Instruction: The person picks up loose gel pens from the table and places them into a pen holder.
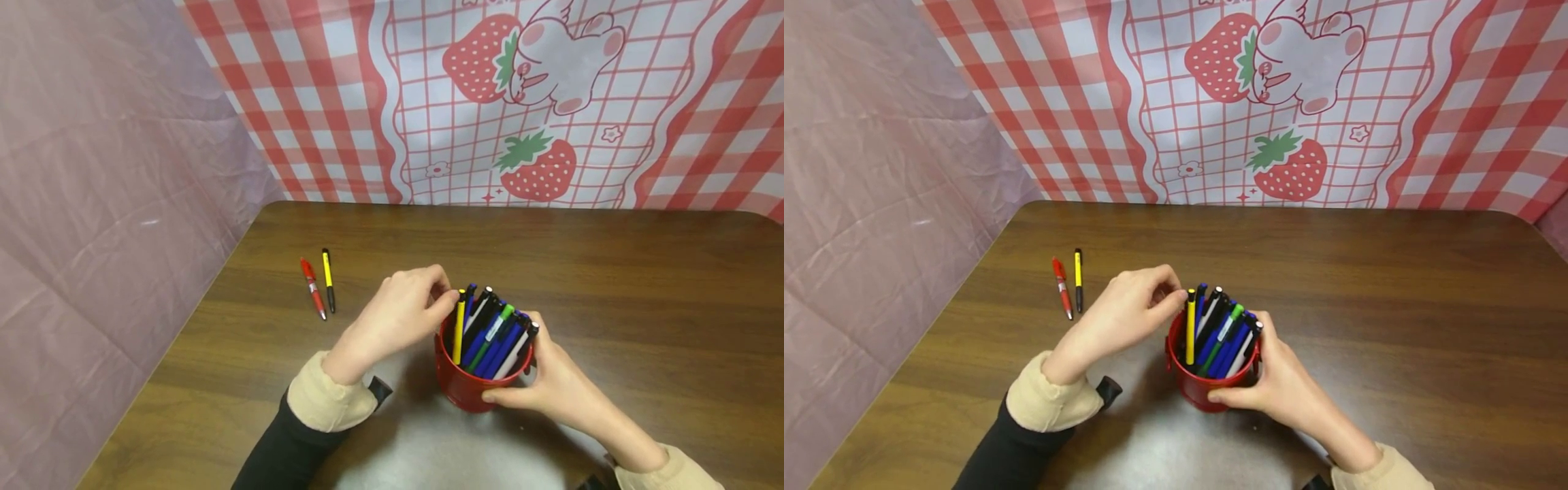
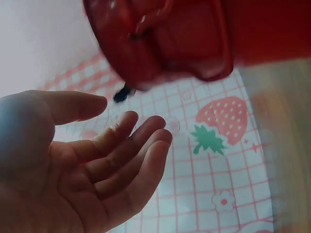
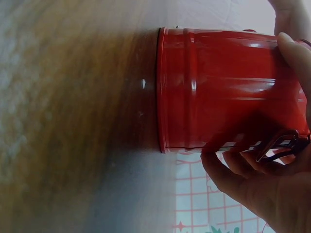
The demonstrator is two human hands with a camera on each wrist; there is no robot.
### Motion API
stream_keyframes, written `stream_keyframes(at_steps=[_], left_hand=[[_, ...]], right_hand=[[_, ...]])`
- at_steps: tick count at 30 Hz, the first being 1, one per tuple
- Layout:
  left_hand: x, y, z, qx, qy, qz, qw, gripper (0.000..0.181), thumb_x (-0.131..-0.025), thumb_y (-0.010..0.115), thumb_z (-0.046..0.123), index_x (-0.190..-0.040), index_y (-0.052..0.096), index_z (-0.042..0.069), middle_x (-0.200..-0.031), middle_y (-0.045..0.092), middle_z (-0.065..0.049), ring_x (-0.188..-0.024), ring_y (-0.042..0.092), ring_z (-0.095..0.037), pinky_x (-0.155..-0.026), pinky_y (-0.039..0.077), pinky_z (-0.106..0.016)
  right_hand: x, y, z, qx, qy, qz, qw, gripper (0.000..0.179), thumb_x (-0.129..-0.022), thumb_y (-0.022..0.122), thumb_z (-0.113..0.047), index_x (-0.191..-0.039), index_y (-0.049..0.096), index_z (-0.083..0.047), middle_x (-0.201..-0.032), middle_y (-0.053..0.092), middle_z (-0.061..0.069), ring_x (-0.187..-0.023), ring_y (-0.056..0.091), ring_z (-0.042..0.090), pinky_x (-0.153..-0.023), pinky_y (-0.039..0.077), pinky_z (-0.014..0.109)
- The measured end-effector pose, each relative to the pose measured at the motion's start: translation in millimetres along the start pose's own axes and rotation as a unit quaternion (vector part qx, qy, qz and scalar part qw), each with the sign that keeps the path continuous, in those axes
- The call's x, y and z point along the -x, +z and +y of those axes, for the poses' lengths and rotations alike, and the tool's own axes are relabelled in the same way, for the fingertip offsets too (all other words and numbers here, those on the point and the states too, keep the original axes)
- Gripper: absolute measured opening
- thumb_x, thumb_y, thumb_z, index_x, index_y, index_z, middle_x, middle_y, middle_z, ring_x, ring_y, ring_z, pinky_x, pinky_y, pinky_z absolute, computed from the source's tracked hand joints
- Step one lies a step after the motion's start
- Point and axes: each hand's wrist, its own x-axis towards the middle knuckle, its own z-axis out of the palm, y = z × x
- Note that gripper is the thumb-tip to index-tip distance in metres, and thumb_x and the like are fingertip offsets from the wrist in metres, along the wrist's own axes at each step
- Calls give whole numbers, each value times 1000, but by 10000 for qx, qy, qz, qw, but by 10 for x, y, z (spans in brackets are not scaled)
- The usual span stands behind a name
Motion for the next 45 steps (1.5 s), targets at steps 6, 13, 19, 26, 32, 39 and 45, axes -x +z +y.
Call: stream_keyframes(at_steps=[6,13,19,26,32,39,45], left_hand=[[-62,-202,-258,701,-410,165,9966,13,-88,58,29,-91,61,17,-78,62,7,-68,55,-9,-60,46,-23],[-234,-420,-1039,324,-1569,710,9845,16,-84,60,24,-92,62,9,-89,66,-7,-79,60,-19,-69,47,-33],[-370,-426,-1556,-920,-2284,417,9683,18,-79,60,21,-74,59,4,-79,61,-12,-75,57,-28,-73,47,-41],[-397,-268,-1827,-1231,-3221,-149,9385,31,-78,64,29,-84,61,-2,-102,61,-24,-93,58,-40,-76,49,-46],[-402,-243,-1872,-1124,-3596,-339,9257,39,-80,63,29,-99,59,-4,-108,59,-24,-99,56,-39,-78,48,-47],[-403,-229,-1863,-1031,-3592,-278,9271,24,-79,58,25,-84,58,1,-103,60,-22,-95,58,-35,-75,48,-45],[-367,-262,-1812,-966,-3403,37,9353,20,-79,54,22,-66,49,7,-93,61,-21,-86,58,-35,-66,48,-43]], right_hand=[[6,-28,-13,90,118,-22,9999,87,-55,87,-30,-121,34,-11,-112,58,2,-96,52,2,-81,46,21],[4,-17,-13,54,40,-40,10000,85,-56,87,-31,-121,35,-12,-112,58,2,-95,53,4,-80,46,22],[22,-18,2,119,78,1,9999,85,-56,87,-32,-120,35,-12,-111,59,1,-95,53,4,-80,46,22],[17,-10,19,34,-155,60,9999,86,-55,87,-29,-121,35,-10,-111,59,2,-95,53,2,-80,45,19],[13,-7,6,-3,-130,49,9999,86,-55,87,-29,-120,35,-9,-111,59,3,-96,53,2,-81,45,18],[10,-7,-2,40,-49,42,10000,86,-55,87,-30,-120,35,-9,-111,59,3,-96,52,2,-80,45,19],[13,-10,1,56,-90,31,9999,85,-55,87,-30,-120,35,-10,-110,59,3,-95,53,3,-80,45,20]])
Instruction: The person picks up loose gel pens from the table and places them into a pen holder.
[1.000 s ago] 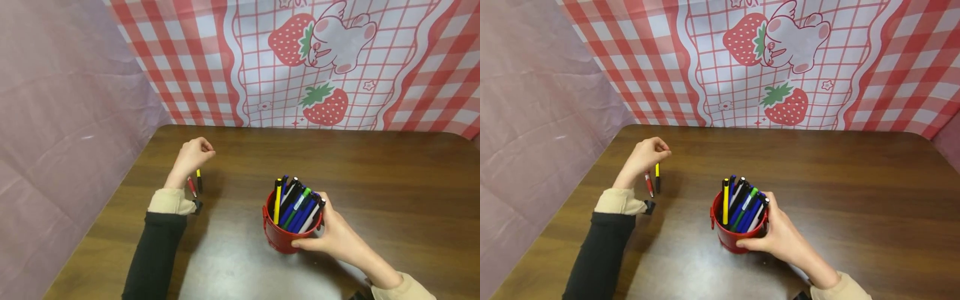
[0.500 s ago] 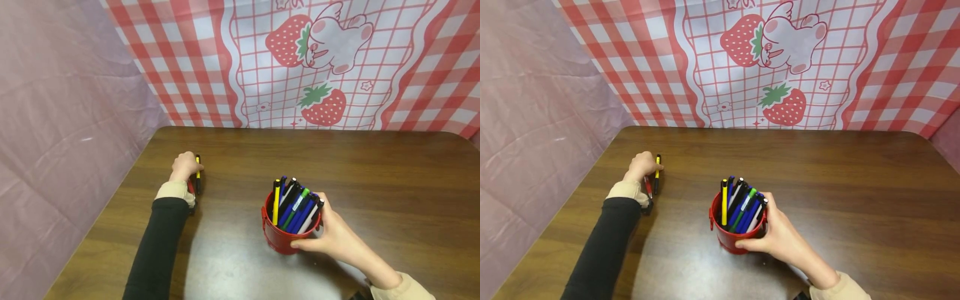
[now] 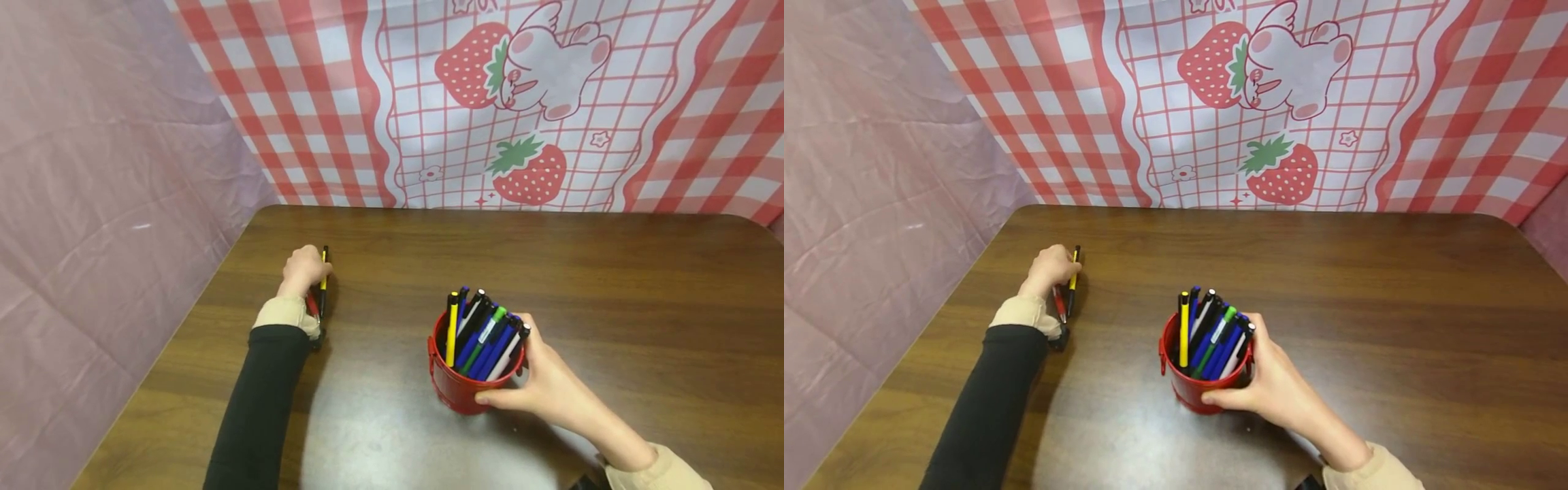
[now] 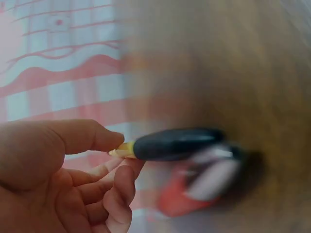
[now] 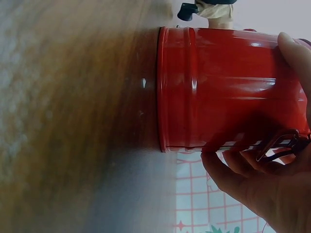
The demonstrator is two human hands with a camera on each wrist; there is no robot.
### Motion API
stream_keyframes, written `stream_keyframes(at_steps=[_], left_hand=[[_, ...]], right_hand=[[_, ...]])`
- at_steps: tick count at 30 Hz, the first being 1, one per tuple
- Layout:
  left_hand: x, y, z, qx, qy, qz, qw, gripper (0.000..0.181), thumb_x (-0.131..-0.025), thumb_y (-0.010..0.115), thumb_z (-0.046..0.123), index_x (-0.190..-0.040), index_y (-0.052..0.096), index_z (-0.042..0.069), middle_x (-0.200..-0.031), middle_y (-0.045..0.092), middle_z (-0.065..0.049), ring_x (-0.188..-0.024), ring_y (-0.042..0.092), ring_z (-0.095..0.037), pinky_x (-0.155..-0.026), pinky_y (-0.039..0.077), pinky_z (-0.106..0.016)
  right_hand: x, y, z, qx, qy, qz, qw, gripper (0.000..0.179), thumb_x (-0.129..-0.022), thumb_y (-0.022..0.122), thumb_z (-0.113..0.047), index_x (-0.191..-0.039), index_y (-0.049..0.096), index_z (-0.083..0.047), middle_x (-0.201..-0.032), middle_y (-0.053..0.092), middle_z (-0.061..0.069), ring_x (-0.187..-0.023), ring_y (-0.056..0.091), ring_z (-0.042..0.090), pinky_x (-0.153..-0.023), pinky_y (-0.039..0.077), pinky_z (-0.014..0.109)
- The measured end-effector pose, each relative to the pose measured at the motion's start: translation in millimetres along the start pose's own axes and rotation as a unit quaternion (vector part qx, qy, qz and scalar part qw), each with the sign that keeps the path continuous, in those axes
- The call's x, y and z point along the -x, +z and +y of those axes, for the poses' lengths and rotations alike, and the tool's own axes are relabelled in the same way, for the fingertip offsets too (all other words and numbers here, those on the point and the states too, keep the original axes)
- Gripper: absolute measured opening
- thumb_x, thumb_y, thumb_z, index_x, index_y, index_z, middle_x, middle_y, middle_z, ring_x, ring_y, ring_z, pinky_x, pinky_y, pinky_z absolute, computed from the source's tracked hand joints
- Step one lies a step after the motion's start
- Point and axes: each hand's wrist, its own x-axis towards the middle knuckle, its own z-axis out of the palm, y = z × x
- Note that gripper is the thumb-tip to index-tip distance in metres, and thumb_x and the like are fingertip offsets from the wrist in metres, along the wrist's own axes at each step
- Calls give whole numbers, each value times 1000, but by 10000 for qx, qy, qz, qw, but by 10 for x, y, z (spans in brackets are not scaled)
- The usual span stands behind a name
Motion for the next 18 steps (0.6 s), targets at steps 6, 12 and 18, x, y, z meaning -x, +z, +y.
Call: stream_keyframes(at_steps=[6,12,18], left_hand=[[192,-142,89,605,419,829,9938,15,-77,51,20,-68,49,9,-82,60,-15,-76,56,-33,-64,45,-44],[600,-325,300,1667,1083,1183,9729,18,-80,54,19,-93,57,6,-87,67,-9,-76,59,-25,-65,44,-34],[1079,-521,612,2980,2114,1276,9221,8,-81,58,13,-89,57,12,-82,67,-3,-70,59,-12,-64,46,-26]], right_hand=[[-1,-1,10,58,-34,14,10000,85,-55,87,-30,-120,35,-10,-110,59,2,-95,54,3,-79,46,22],[-2,8,16,-59,-9,-74,10000,85,-57,86,-30,-120,34,-10,-111,58,2,-94,54,4,-79,47,23],[1,-1,17,-69,10,-50,10000,85,-56,87,-30,-120,34,-10,-112,58,3,-94,53,4,-79,47,22]])
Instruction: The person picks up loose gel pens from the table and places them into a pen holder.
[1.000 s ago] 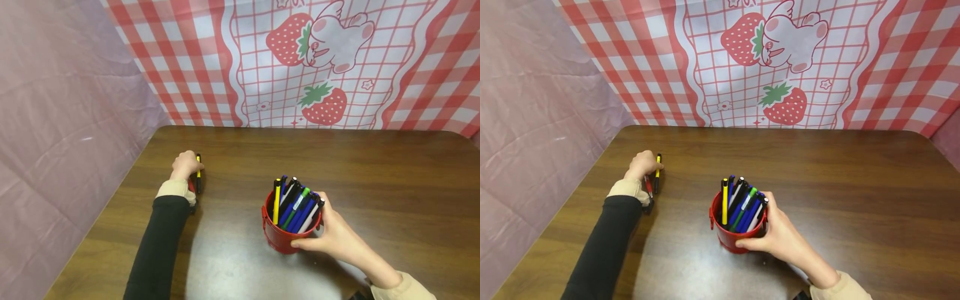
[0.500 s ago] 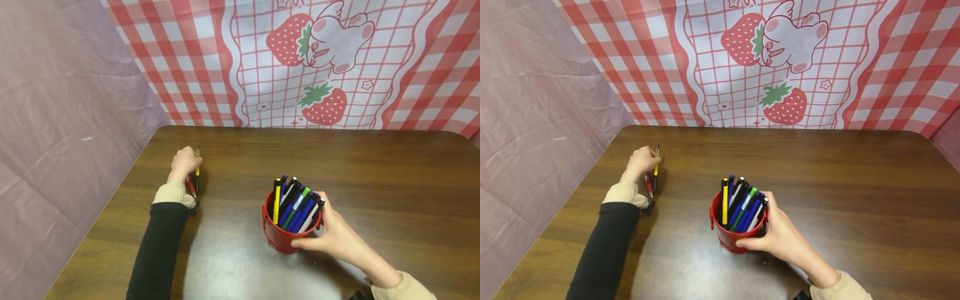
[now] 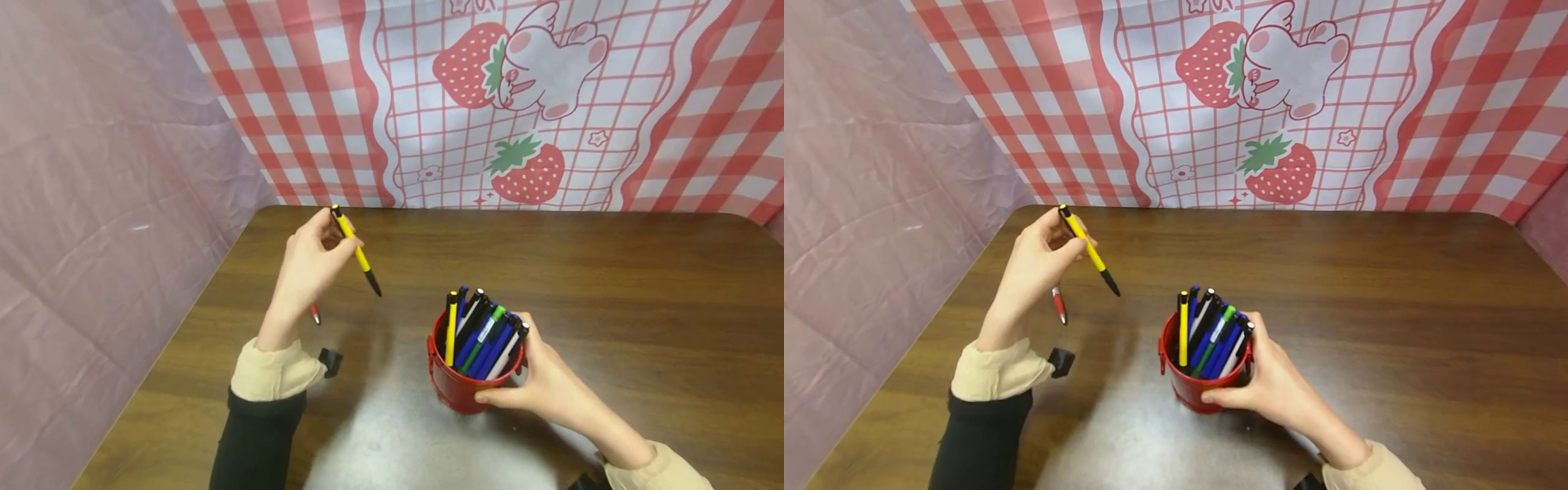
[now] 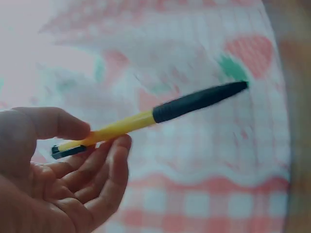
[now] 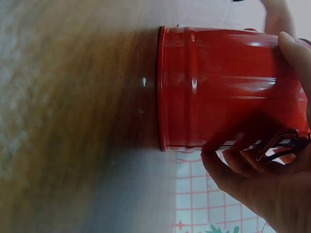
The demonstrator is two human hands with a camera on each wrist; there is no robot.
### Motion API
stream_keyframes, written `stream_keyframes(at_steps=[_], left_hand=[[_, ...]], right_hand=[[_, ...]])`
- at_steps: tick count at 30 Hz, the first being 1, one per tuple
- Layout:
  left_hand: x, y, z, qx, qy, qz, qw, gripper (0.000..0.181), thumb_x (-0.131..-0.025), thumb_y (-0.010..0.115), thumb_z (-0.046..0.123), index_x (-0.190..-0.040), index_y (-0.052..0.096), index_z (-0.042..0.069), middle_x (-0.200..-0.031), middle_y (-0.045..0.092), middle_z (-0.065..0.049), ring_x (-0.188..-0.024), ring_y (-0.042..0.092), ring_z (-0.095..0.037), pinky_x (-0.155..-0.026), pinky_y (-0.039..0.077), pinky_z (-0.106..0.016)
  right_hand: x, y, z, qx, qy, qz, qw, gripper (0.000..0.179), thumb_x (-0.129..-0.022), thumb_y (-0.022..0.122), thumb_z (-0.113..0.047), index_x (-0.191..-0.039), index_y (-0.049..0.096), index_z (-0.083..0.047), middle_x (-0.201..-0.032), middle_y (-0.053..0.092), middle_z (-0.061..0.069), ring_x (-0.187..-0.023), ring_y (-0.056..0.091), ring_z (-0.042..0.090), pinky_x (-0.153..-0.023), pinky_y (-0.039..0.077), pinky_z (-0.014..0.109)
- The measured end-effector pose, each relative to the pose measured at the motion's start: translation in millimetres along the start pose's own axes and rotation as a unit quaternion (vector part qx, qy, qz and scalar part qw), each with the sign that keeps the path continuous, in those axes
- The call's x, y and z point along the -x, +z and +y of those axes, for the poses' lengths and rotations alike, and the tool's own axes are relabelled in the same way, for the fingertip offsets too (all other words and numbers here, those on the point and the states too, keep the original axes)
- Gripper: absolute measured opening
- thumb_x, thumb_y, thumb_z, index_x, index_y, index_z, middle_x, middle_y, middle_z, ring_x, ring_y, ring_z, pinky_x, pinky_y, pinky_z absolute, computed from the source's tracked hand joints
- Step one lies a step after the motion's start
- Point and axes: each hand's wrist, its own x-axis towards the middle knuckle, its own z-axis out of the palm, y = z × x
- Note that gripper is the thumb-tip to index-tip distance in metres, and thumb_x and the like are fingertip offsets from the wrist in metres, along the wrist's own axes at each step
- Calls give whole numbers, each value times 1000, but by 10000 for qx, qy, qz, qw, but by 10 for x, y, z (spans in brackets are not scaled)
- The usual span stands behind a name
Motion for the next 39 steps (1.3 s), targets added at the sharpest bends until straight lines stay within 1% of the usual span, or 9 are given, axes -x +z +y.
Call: stream_keyframes(at_steps=[2,5,9,16,21,25,27,32,39], left_hand=[[97,12,153,554,307,-17,9980,8,-82,58,10,-90,57,10,-85,67,-4,-72,61,-11,-67,49,-27],[234,51,331,1114,691,-122,9913,9,-82,59,6,-91,58,8,-86,66,-5,-72,60,-11,-67,51,-27],[373,123,470,1235,1037,-476,9858,12,-82,60,5,-93,57,9,-85,64,-2,-73,60,-9,-68,52,-26],[448,364,520,528,1425,-1054,9828,8,-83,60,9,-90,56,12,-83,62,5,-74,60,-2,-67,51,-21],[442,489,475,-234,1551,-1101,9815,4,-86,60,18,-85,58,14,-75,61,8,-66,56,0,-62,47,-18],[438,524,466,-930,1464,-1056,9792,10,-86,60,24,-79,61,16,-65,57,9,-58,51,-2,-55,43,-19],[433,537,460,-1148,1374,-1151,9771,14,-87,59,25,-77,62,16,-60,53,8,-54,48,-4,-50,40,-19],[411,606,417,-1503,1104,-1649,9685,22,-89,56,27,-76,66,13,-50,45,5,-44,41,-7,-42,35,-19],[400,687,373,-1780,890,-2226,9544,25,-88,57,25,-70,65,12,-50,44,6,-45,41,-6,-44,34,-18]], right_hand=[[-2,-2,0,-11,4,-10,10000,85,-57,87,-29,-120,34,-10,-112,58,3,-94,53,4,-79,47,22],[-5,-2,1,-30,3,-19,10000,85,-57,87,-29,-120,34,-9,-111,58,3,-94,54,4,-79,48,23],[-6,-2,0,-29,-5,-11,10000,84,-57,87,-28,-119,34,-8,-111,58,4,-94,53,4,-78,47,22],[-2,-11,2,-68,32,7,10000,84,-57,87,-28,-120,34,-8,-112,58,3,-96,52,3,-80,46,21],[1,-6,2,-142,91,-64,9998,85,-58,86,-30,-121,33,-9,-112,58,3,-95,53,5,-80,47,23],[0,-14,3,-124,104,-86,9998,85,-58,86,-31,-121,33,-10,-113,58,3,-95,54,6,-81,48,25],[-2,-12,7,-118,53,-66,9999,84,-58,86,-30,-121,33,-9,-113,58,3,-96,53,5,-81,47,23],[-2,-7,12,-143,-26,-19,9999,84,-58,86,-28,-120,34,-8,-112,58,3,-96,52,3,-81,45,18],[-1,-6,6,-142,-7,-62,9999,84,-58,86,-28,-121,33,-9,-111,58,3,-94,53,3,-79,47,20]])
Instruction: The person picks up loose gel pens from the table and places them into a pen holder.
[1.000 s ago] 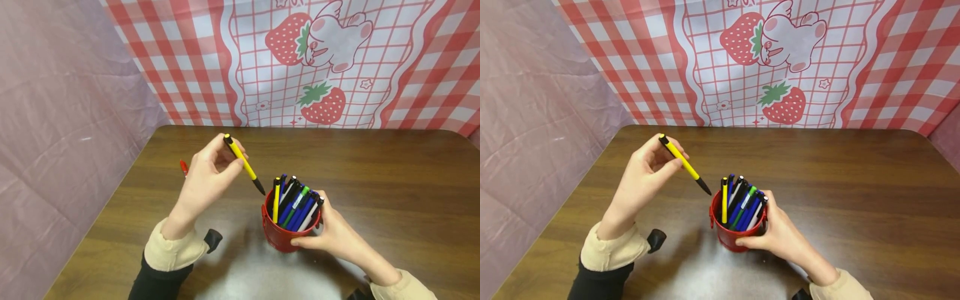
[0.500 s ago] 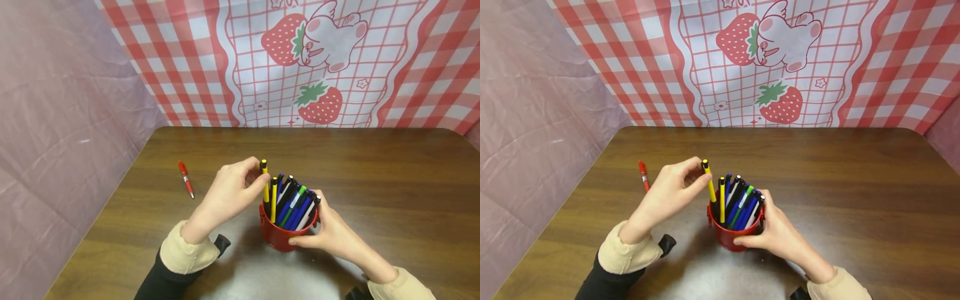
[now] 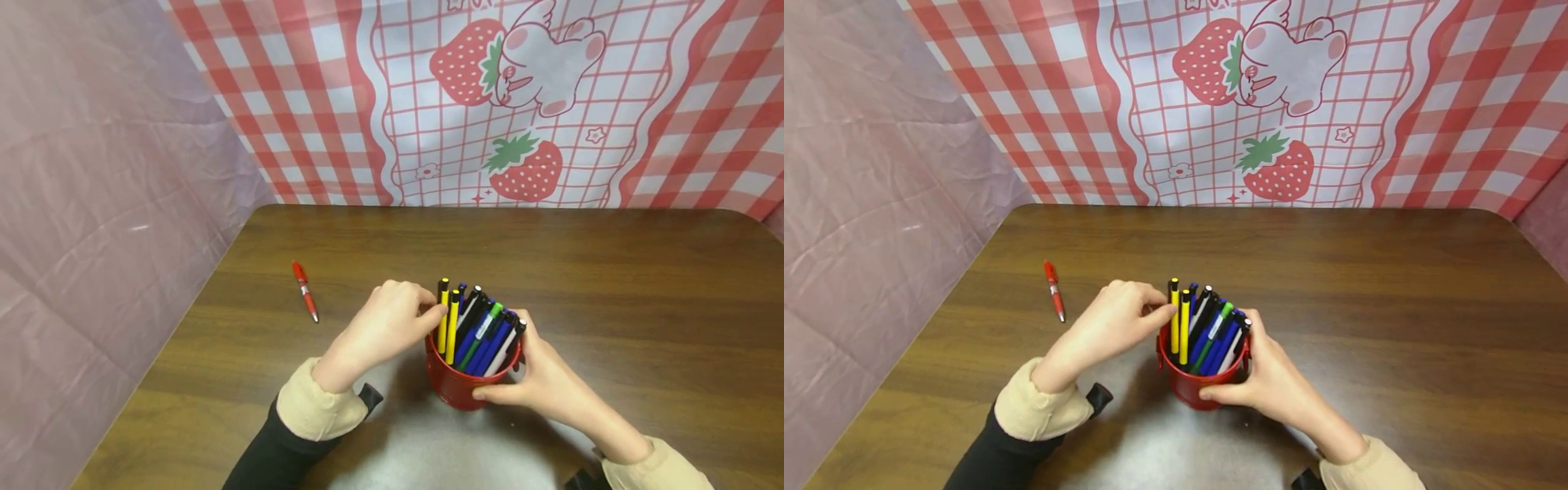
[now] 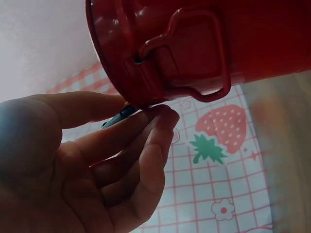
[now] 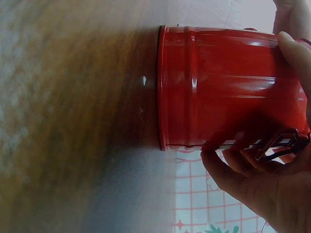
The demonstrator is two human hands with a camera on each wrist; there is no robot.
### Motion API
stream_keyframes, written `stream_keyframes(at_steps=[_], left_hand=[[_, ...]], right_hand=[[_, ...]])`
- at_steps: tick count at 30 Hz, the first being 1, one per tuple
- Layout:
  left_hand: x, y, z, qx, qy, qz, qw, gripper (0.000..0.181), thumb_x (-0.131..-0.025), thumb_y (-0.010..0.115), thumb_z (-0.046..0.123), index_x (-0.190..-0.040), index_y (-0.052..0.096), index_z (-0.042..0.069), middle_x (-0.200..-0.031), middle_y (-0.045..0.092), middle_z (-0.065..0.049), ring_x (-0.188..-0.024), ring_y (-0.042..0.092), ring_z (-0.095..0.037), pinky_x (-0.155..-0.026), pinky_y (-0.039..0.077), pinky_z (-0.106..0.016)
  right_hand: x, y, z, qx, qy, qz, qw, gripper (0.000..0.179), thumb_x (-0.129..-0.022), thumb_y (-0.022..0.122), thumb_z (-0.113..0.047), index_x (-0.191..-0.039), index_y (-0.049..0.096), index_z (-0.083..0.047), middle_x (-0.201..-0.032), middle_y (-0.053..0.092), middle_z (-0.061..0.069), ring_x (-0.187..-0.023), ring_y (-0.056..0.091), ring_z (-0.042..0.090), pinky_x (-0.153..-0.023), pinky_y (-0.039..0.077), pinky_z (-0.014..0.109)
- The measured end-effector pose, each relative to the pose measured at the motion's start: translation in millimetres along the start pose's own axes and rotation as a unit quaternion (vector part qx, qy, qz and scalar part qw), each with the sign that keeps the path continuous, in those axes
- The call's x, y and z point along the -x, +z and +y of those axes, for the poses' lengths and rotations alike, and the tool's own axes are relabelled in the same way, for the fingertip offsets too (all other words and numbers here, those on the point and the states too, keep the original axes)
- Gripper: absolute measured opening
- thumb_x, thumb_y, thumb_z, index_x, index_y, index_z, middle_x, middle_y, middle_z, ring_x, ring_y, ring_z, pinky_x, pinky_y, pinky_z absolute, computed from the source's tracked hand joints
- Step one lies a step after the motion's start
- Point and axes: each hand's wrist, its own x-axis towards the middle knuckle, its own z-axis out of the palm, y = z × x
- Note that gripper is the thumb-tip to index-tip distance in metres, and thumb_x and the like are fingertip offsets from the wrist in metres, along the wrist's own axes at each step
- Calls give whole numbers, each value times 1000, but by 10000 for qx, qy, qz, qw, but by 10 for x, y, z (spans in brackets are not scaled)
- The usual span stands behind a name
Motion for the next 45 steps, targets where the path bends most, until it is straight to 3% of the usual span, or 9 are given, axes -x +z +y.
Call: stream_keyframes(at_steps=[3,7,12,17,22,26,37,41,45], left_hand=[[5,-14,-14,113,1,-199,9997,25,-89,57,27,-69,64,12,-50,44,6,-46,40,-6,-44,34,-18],[-3,-120,-116,433,-206,-177,9987,23,-89,56,32,-87,69,13,-60,54,5,-50,44,-7,-48,38,-20],[-99,-310,-538,214,-998,831,9913,21,-87,57,29,-97,69,14,-77,66,0,-65,58,-15,-60,46,-31],[-141,-329,-1140,-503,-2071,1656,9629,16,-80,58,17,-86,68,6,-88,69,-13,-82,64,-34,-71,49,-47],[-99,-206,-1548,-936,-3127,1294,9363,23,-78,59,17,-81,62,-5,-92,63,-30,-84,60,-47,-66,50,-52],[-65,-152,-1709,-835,-3569,849,9265,31,-78,66,25,-83,60,-5,-97,61,-32,-91,59,-47,-70,50,-52],[-65,-136,-1770,-462,-3669,535,9276,16,-76,62,14,-63,58,5,-48,55,-5,-44,58,-17,-53,51,-34],[-68,-182,-1713,-505,-3329,991,9364,13,-73,57,13,-64,54,4,-59,60,-14,-58,63,-31,-57,52,-41],[-87,-326,-1486,-398,-2942,1630,9409,20,-75,55,18,-81,52,-1,-81,61,-24,-81,59,-47,-70,48,-52]], right_hand=[[-1,1,-2,-57,-29,-14,10000,84,-58,86,-27,-120,33,-8,-110,58,3,-93,54,3,-78,47,20],[-3,4,-3,-86,-51,1,10000,84,-58,86,-25,-120,33,-7,-107,59,3,-88,54,4,-75,47,21],[-3,3,-10,45,3,31,10000,84,-57,87,-27,-119,34,-8,-108,59,3,-91,54,4,-77,47,22],[-1,1,-15,103,94,33,9999,84,-57,87,-29,-119,34,-10,-111,58,3,-95,53,4,-79,46,22],[8,3,-14,103,151,0,9998,84,-57,86,-30,-120,34,-10,-111,58,4,-93,53,5,-77,47,24],[7,7,-14,126,125,8,9998,84,-57,86,-31,-120,34,-11,-111,58,3,-94,53,5,-78,47,23],[-4,3,-16,32,35,40,10000,84,-57,87,-26,-119,34,-9,-110,58,4,-93,53,3,-78,46,20],[-1,5,-14,29,33,26,10000,84,-57,87,-26,-120,34,-9,-110,59,4,-93,53,2,-78,46,20],[-2,2,-15,57,24,20,10000,84,-57,87,-27,-119,33,-8,-109,59,4,-92,53,3,-78,47,21]])
